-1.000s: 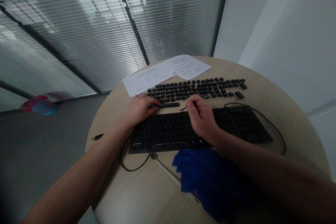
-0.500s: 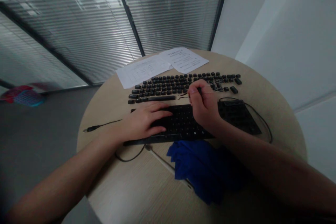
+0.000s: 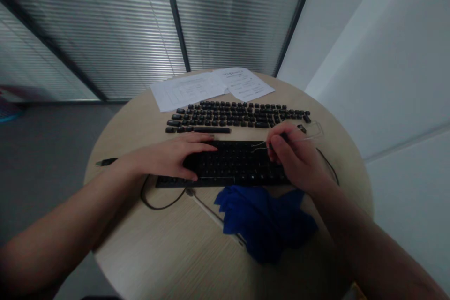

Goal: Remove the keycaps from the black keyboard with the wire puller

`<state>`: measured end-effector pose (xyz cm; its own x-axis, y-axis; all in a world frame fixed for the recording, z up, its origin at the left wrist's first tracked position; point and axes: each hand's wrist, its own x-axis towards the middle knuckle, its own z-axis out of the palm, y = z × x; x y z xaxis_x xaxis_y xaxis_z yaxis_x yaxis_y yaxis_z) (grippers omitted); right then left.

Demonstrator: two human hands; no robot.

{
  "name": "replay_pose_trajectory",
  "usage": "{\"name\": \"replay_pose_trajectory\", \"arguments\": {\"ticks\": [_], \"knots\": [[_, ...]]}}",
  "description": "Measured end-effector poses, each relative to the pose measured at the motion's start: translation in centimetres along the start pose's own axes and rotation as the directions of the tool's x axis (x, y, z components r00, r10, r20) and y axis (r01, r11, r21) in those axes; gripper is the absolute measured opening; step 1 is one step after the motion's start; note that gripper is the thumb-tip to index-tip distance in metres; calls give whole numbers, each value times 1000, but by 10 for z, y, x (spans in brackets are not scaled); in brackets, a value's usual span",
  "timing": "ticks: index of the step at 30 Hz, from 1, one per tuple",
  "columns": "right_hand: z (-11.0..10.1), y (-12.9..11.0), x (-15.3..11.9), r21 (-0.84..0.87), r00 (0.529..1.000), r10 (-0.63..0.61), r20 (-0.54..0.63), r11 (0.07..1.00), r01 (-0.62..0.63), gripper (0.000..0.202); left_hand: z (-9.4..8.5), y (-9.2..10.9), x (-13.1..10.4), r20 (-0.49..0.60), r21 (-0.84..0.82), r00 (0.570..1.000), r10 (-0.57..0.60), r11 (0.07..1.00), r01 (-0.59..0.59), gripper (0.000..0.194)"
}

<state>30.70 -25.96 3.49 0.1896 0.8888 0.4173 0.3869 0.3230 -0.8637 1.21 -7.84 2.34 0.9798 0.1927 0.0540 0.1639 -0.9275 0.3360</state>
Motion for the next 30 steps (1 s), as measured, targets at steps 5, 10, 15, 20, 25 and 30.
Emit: {"name": "replay_pose_trajectory", "arguments": {"ticks": [5, 10, 15, 20, 25, 30], "knots": [[-2, 12, -7, 18, 999, 7, 48, 1000, -8, 32, 0, 4, 1, -4, -18, 1000, 1, 1000, -1, 68], [-2, 18, -3, 32, 971, 96, 219, 994, -105, 35, 9, 8, 4, -72, 40, 995, -63, 997, 66, 60], [-1, 19, -1, 11, 938, 107, 331, 993, -117, 36, 30, 13, 16, -151, 87, 983, -107, 989, 121, 60], [-1, 18, 0, 70, 986, 41, 162, 996, -53, 36, 39, 17, 19, -118, 133, 991, -59, 988, 74, 59], [-5, 24, 0, 174, 997, 65, -37, 983, -57, 43, 37, 15, 18, -99, 156, 995, -21, 987, 36, 55], [-5, 31, -1, 179, 986, 93, -137, 982, -68, 41, 34, 11, 18, -121, 128, 993, 4, 992, 11, 49]]}}
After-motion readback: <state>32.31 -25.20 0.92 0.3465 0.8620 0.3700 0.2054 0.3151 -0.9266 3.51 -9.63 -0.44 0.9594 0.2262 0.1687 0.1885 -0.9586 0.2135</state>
